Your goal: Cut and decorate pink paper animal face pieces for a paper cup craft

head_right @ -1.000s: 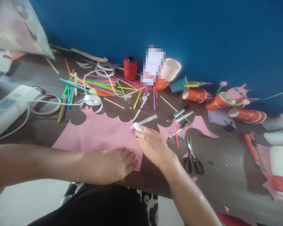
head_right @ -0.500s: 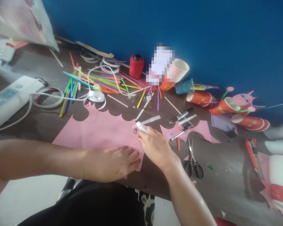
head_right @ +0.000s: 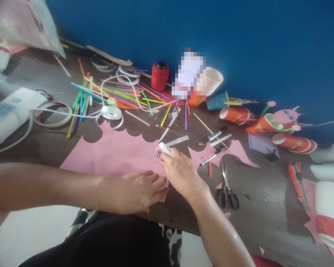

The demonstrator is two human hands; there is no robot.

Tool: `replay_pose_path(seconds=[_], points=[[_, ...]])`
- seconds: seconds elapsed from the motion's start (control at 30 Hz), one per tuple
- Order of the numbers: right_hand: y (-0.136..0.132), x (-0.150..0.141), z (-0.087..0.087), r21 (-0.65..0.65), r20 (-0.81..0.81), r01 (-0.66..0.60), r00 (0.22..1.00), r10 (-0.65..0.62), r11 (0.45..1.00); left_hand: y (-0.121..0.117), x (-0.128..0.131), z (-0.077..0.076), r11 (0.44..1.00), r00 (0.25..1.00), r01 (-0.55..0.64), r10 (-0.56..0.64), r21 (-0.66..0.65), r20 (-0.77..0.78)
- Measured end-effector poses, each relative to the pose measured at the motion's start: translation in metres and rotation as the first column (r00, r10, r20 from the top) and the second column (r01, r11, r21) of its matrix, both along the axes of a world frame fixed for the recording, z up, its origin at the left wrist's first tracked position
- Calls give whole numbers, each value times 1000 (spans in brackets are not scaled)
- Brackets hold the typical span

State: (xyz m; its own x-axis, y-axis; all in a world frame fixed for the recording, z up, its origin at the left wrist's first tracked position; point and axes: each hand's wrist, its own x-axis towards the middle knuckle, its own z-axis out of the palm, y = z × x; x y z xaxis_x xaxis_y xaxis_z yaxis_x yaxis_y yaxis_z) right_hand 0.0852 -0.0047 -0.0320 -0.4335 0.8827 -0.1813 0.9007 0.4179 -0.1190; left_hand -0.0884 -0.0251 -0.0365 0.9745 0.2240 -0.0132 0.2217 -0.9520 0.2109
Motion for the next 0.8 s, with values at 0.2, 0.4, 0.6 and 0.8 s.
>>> replay_pose_path(seconds=[0.2,0.4,0.6,0.8], points=[[0,-2,-3,45,12,5,1000,-6,999,-1,1,-1,1000,1000,-26,26,16,-5],[0,-4,-5,90,10,-1,1000,0,996,-2,1,-3,1000,999,-9,10,25,-33],[0,-2,-6,68,4,13,1000,-13,998,-3,0,-7,1000,1000,-27,26,14,10],[1,-1,-5,44,-2,16,1000,-16,999,-3,0,-9,999,1000,-17,17,35,6]])
